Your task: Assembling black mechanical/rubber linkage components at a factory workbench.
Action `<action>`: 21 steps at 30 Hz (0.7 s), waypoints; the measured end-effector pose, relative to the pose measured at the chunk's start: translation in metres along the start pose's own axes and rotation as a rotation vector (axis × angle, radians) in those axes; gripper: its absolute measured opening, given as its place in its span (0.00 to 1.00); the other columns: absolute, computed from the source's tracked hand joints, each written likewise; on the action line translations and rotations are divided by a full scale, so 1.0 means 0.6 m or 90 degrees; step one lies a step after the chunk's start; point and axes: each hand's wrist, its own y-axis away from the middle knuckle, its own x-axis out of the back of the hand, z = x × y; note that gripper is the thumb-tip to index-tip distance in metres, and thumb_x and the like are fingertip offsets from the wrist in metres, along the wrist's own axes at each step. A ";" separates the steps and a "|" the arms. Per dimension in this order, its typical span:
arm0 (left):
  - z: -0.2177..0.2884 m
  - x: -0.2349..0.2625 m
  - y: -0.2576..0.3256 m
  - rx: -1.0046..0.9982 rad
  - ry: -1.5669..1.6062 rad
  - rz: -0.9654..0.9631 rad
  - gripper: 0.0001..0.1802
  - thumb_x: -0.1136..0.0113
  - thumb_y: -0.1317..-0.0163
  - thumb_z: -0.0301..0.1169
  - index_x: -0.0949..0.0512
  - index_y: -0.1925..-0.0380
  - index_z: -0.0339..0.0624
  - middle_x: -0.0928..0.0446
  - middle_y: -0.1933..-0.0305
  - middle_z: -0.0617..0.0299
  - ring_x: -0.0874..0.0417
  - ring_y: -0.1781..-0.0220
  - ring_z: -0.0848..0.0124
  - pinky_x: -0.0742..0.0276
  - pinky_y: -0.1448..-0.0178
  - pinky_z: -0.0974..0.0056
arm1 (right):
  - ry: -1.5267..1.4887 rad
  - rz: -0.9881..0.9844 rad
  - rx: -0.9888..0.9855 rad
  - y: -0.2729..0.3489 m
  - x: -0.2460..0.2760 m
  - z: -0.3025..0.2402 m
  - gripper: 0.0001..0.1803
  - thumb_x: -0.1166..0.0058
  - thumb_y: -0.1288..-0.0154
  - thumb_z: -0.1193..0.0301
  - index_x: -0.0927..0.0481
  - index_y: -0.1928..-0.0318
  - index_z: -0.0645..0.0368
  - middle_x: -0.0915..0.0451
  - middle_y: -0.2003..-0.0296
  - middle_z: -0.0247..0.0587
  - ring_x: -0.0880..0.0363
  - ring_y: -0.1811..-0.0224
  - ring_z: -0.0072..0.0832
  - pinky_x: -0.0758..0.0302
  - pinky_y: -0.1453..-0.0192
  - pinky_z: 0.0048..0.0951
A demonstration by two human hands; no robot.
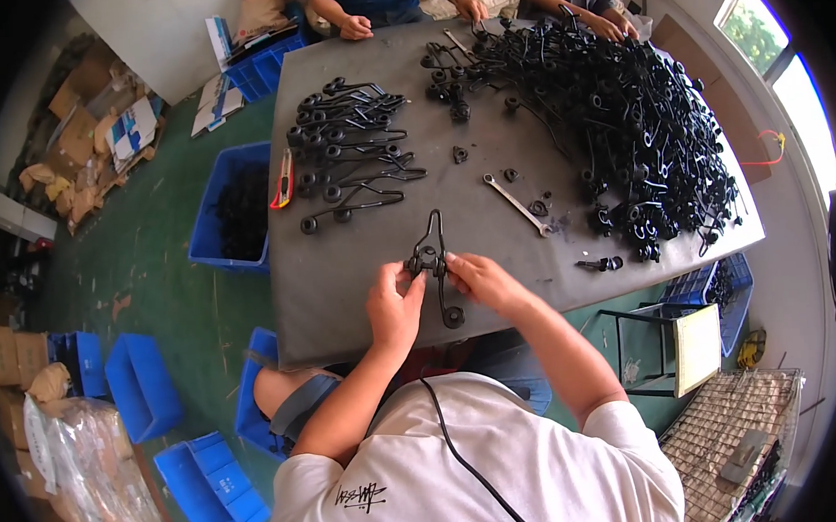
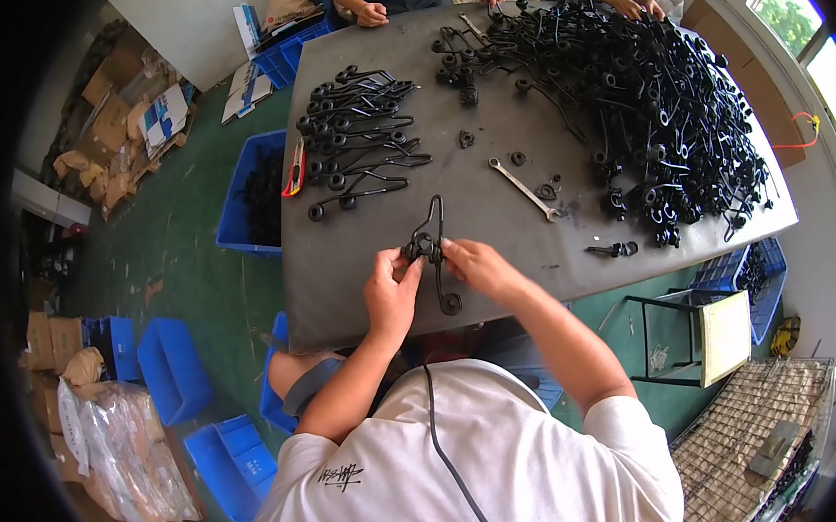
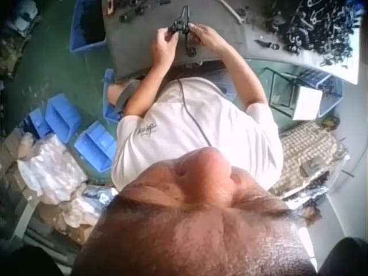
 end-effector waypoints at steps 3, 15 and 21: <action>-0.011 0.001 -0.013 0.008 -0.030 -0.010 0.17 0.30 0.38 0.31 0.24 0.54 0.36 0.14 0.62 0.51 0.12 0.63 0.58 0.19 0.57 0.57 | 0.550 0.240 0.181 -0.029 0.069 -0.029 0.16 0.49 0.27 0.59 0.24 0.54 0.61 0.20 0.59 0.52 0.16 0.58 0.45 0.23 0.55 0.48; -0.029 0.005 -0.005 -0.073 -0.052 -0.052 0.29 0.30 0.39 0.31 0.29 0.38 0.38 0.16 0.65 0.55 0.16 0.71 0.63 0.21 0.61 0.56 | 0.477 0.317 0.281 -0.067 0.137 -0.056 0.11 0.43 0.40 0.69 0.22 0.59 0.62 0.17 0.64 0.56 0.16 0.61 0.47 0.21 0.54 0.42; -0.055 -0.002 -0.001 -0.147 -0.078 -0.025 0.31 0.30 0.41 0.29 0.29 0.37 0.39 0.16 0.65 0.57 0.18 0.71 0.62 0.22 0.61 0.56 | 0.318 0.264 0.365 0.040 0.030 -0.001 0.06 0.50 0.31 0.75 0.23 0.56 0.61 0.20 0.64 0.49 0.20 0.64 0.44 0.23 0.57 0.37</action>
